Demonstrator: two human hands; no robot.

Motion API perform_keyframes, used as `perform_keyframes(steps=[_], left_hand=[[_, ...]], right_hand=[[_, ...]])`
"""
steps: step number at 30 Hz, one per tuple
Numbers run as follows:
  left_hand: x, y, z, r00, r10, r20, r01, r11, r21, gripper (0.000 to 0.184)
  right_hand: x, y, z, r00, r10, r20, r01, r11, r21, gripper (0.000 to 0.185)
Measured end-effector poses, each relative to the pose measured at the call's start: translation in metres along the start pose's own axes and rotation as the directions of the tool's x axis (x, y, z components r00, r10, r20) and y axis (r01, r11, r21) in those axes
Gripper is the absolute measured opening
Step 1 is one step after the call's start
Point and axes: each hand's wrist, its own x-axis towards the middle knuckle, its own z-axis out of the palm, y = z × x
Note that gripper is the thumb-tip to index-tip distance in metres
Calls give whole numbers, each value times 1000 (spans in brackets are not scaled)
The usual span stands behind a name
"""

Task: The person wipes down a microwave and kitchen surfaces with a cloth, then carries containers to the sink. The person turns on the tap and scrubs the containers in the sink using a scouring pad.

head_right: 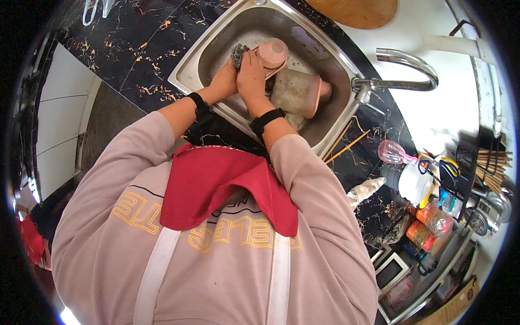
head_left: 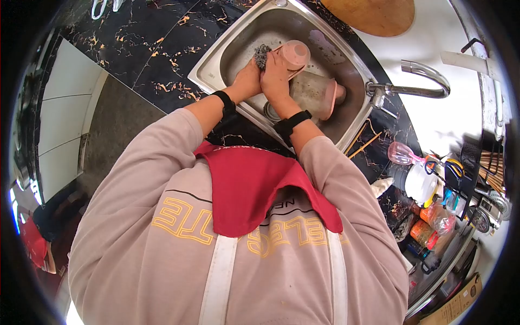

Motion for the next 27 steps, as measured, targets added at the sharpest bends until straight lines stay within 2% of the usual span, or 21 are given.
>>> perform_keyframes(steps=[1, 2, 3, 4, 5, 7, 8, 10, 11, 13, 14, 16, 17, 19, 20, 22, 23, 24, 25, 26, 27], left_hand=[[1, -5, 3, 1000, -8, -13, 9, 997, 73, 104], [0, -10, 5, 1000, -14, -14, 15, 997, 75, 104], [-2, -2, -2, 994, -112, 12, 112, 994, 3, 105], [-1, 1, -3, 978, -202, 43, 204, 977, -68, 106], [-1, 3, -4, 980, -196, 42, 198, 978, -70, 106], [-6, 2, 0, 994, 38, -106, -43, 998, -48, 108], [-6, 3, 0, 993, 36, -108, -41, 998, -51, 108], [-5, 13, -9, 1000, 22, 12, -22, 1000, -23, 113], [-4, 15, -9, 1000, 20, 11, -20, 1000, -23, 113], [-2, 10, -3, 1000, 18, -10, -19, 1000, -11, 112], [-1, 8, -1, 1000, 20, -8, -20, 1000, -11, 112], [-1, 0, 3, 983, 161, -90, -167, 984, -59, 109], [-1, -4, 4, 982, 167, -86, -172, 983, -56, 109], [1, -11, 4, 978, 183, -95, -191, 978, -82, 101], [1, -12, 6, 978, 187, -97, -195, 978, -78, 101], [-1, -5, 4, 972, 183, -150, -195, 978, -70, 91], [-3, 11, -10, 996, 94, -6, -94, 994, -49, 83], [-1, 32, -24, 999, 50, 17, -47, 991, -126, 82], [-1, 18, -16, 998, 68, -20, -69, 994, -85, 90], [-1, 11, -7, 1000, -8, -29, 5, 995, -104, 103], [-3, 21, -16, 997, -69, 46, 73, 993, -92, 109]], right_hand=[[0, -1, 2, 994, -93, -52, 94, 996, 4, 32], [0, 0, 1, 994, -94, -49, 94, 996, 9, 32], [4, -2, -10, 979, 41, 201, -55, 996, 64, 38], [6, 2, -19, 884, 155, 440, -209, 975, 77, 43], [4, 3, -28, 886, 155, 436, -206, 976, 73, 43], [-10, 14, -40, 910, 7, 415, -97, 976, 196, 43], [-13, 22, -48, 909, 6, 417, -96, 976, 194, 43], [-18, 37, -63, 878, -172, 446, 131, 984, 122, 44], [-19, 40, -67, 877, -173, 447, 131, 984, 123, 44], [-22, 41, -73, 949, -7, 316, -13, 998, 59, 46], [-19, 41, -70, 949, -4, 314, -15, 998, 59, 46], [-11, 32, -57, 970, -92, 227, 30, 964, 264, 53], [-13, 26, -52, 972, -88, 220, 27, 964, 263, 53], [-16, 21, -43, 937, -251, 245, 229, 967, 112, 46], [-17, 22, -46, 927, -224, 301, 198, 973, 114, 39], [-14, 31, -59, 883, -291, 369, 296, 954, 45, 31], [-17, 37, -68, 890, -262, 373, 298, 954, -42, 28], [-16, 43, -73, 899, -256, 355, 316, 940, -125, 25], [-16, 51, -77, 906, -225, 358, 277, 955, -103, 27], [-17, 54, -82, 911, -181, 370, 226, 971, -82, 29], [-16, 50, -88, 932, -152, 329, 168, 986, -20, 30]])
